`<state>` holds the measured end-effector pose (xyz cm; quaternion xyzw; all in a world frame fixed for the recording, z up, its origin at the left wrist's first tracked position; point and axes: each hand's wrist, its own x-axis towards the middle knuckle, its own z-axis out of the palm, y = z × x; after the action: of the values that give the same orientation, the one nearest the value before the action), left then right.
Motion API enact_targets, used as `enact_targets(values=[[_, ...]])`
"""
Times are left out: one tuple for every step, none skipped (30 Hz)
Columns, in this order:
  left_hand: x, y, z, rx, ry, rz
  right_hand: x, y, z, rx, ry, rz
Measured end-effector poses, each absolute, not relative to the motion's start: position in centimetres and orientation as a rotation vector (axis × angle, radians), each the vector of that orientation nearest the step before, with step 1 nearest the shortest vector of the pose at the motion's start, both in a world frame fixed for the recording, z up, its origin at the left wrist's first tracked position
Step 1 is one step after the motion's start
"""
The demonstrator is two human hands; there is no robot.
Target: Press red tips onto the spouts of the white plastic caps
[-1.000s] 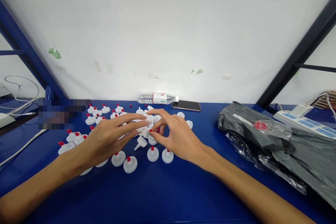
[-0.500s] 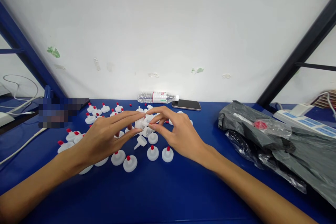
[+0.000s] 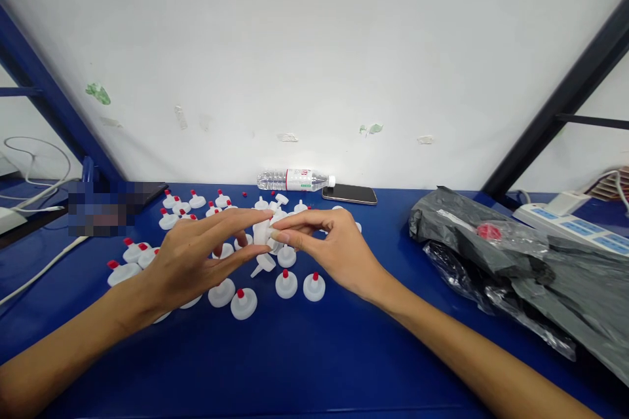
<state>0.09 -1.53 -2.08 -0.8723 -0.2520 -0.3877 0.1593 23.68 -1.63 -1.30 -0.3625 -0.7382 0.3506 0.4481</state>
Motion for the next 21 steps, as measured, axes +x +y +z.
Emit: enact_targets(values=[[0.1, -1.5, -2.1, -2.493, -0.72, -1.111, 23.7, -1.7, -1.3, -0.905, -1.827, 0.853], [0.1, -1.5, -2.1, -2.499, -0.726, -1.109, 23.7, -1.7, -1.3, -0.918, -1.832, 0.83], [0.1, -1.5, -2.1, -2.507, -0.735, -1.105, 23.6, -1.8, -1.2, -0.936, -1.842, 0.803], [0.1, -1.4, -2.1, -2.515, -0.742, -1.1, 23.6, -1.9, -1.2, -0.955, -1.854, 0.774], [0.1, -1.4, -2.2, -2.522, -0.748, -1.095, 23.6, -2.0, -1.1, -0.969, -1.868, 0.748], [0.1, -1.4, -2.2, -2.528, -0.754, -1.088, 23.5, -2.1, -1.1, -0.977, -1.881, 0.728], [0.1, -1.4, -2.3, -2.532, -0.759, -1.084, 23.5, -2.1, -1.1, -0.982, -1.892, 0.712], [0.1, -1.4, -2.3, -2.533, -0.764, -1.08, 23.5, -2.1, -1.1, -0.985, -1.901, 0.696], [0.1, -1.4, -2.3, -2.53, -0.771, -1.08, 23.5, -2.1, -1.1, -0.984, -1.911, 0.682], [0.2, -1.5, -2.3, -2.528, -0.783, -1.084, 23.6, -2.0, -1.0, -0.983, -1.922, 0.664], [0.2, -1.6, -2.2, -2.524, -0.798, -1.097, 23.8, -1.8, -1.0, -0.983, -1.935, 0.639], [0.3, -1.7, -2.1, -2.512, -0.815, -1.12, 24.0, -1.6, -0.9, -0.986, -1.943, 0.605], [0.3, -1.9, -1.9, -2.494, -0.838, -1.147, 24.3, -1.4, -0.7, -0.996, -1.952, 0.567], [0.3, -2.0, -1.8, -2.473, -0.865, -1.177, 24.6, -1.2, -0.5, -1.011, -1.96, 0.523], [0.4, -2.1, -1.6, -2.451, -0.89, -1.206, 25.0, -0.9, -0.3, -1.037, -1.972, 0.474], [0.4, -2.2, -1.4, -2.428, -0.912, -1.231, 25.4, -0.6, -0.1, -1.073, -1.991, 0.422], [0.4, -2.3, -1.2, -2.407, -0.926, -1.255, 25.8, -0.3, 0.1, -1.116, -2.019, 0.368], [0.4, -2.3, -1.1, -2.394, -0.935, -1.274, 26.2, 0.0, 0.3, -1.164, -2.056, 0.314], [0.4, -2.3, -1.0, -2.385, -0.938, -1.291, 26.6, 0.3, 0.4, -1.211, -2.097, 0.263], [0.4, -2.3, -1.0, -2.376, -0.937, -1.305, 26.9, 0.6, 0.4, -1.254, -2.139, 0.222], [0.3, -2.2, -1.0, -2.371, -0.938, -1.312, 27.2, 0.8, 0.3, -1.295, -2.179, 0.192]])
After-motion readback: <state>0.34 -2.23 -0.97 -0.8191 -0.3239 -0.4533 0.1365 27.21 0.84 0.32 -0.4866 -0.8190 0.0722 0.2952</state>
